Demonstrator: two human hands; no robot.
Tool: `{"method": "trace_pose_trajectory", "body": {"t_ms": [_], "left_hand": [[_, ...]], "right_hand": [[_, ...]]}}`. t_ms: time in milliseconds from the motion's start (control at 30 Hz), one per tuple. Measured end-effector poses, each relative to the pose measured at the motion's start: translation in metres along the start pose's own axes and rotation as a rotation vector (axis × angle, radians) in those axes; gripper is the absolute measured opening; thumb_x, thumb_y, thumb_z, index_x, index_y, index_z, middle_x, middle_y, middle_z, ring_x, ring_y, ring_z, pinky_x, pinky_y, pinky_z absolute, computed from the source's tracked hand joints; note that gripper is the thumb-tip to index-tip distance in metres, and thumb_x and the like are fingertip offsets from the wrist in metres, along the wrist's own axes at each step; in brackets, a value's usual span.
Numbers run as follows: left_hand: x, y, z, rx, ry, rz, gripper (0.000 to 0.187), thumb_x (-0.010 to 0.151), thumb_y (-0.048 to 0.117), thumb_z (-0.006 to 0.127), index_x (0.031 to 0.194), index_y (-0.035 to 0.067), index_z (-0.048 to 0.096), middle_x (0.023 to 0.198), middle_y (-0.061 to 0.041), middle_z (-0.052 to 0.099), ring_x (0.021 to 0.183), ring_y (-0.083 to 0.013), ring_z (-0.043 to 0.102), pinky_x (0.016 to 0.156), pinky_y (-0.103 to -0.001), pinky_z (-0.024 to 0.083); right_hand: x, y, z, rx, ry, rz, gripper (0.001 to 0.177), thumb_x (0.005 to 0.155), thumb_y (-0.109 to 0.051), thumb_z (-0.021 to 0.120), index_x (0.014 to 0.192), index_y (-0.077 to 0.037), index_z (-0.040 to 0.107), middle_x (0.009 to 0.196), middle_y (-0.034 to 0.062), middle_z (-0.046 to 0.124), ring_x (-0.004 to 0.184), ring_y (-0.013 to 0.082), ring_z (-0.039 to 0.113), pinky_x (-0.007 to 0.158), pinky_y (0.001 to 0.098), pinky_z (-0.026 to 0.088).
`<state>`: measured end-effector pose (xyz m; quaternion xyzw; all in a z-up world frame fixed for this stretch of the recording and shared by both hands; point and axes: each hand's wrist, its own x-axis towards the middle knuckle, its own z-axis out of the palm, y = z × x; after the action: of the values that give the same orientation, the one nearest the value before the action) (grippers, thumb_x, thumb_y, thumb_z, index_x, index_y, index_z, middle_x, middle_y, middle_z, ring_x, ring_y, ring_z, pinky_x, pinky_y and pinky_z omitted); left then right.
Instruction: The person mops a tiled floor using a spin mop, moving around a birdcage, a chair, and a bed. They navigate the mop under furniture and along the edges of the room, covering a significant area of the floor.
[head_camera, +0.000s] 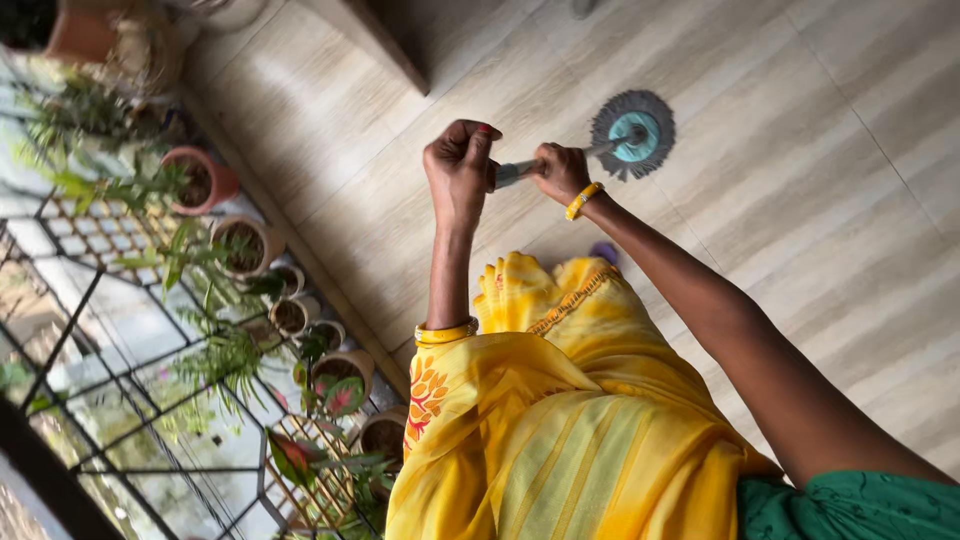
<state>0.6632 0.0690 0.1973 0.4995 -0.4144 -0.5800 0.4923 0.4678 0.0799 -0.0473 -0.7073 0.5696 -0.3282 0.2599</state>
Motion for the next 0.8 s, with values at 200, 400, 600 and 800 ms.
{"method": "trace_pose_trajectory", "body": {"t_ms": [200,400,600,800], "left_hand": [[0.029,0.036,0.054,0.102,-0.187,0.093,0.020,0.104,0.011,0.062,0.096,-0.004,0.071,0.060,-0.001,0.061,0.046,-0.0076,0.053,0.043,-0.026,0.042],[0.061,0.050,0.065,0.080,-0.109,0.260,0.027,0.106,0.017,0.063,0.088,-0.002,0.072,0.055,-0.002,0.057,0.041,-0.0091,0.049,0.037,-0.027,0.035],[0.101,0.053,0.084,-0.077,-0.109,0.263,0.032,0.107,0.019,0.067,0.086,-0.005,0.069,0.054,-0.003,0.050,0.042,-0.0095,0.043,0.041,-0.028,0.035],[0.138,0.045,0.115,-0.118,-0.184,0.261,0.034,0.107,0.022,0.067,0.087,-0.005,0.068,0.053,-0.003,0.049,0.042,-0.0094,0.041,0.042,-0.028,0.035]], "right_hand": [[0.032,0.036,-0.009,-0.143,0.151,0.081,0.020,0.078,-0.015,0.074,0.073,-0.006,0.057,0.072,0.0176,0.064,0.067,0.0422,0.065,0.059,0.0514,0.051],[0.067,0.051,-0.001,-0.084,0.235,0.099,0.017,0.086,-0.013,0.066,0.076,-0.006,0.055,0.073,0.0177,0.063,0.070,0.0429,0.065,0.062,0.0526,0.051],[0.103,0.060,-0.024,-0.054,0.229,0.156,0.014,0.085,-0.015,0.067,0.081,-0.006,0.057,0.080,0.0151,0.066,0.077,0.0427,0.065,0.064,0.0518,0.050],[0.124,0.091,-0.045,-0.128,0.269,0.224,0.012,0.082,-0.016,0.068,0.081,-0.009,0.059,0.081,0.0121,0.067,0.078,0.0402,0.067,0.065,0.0503,0.052]]}}
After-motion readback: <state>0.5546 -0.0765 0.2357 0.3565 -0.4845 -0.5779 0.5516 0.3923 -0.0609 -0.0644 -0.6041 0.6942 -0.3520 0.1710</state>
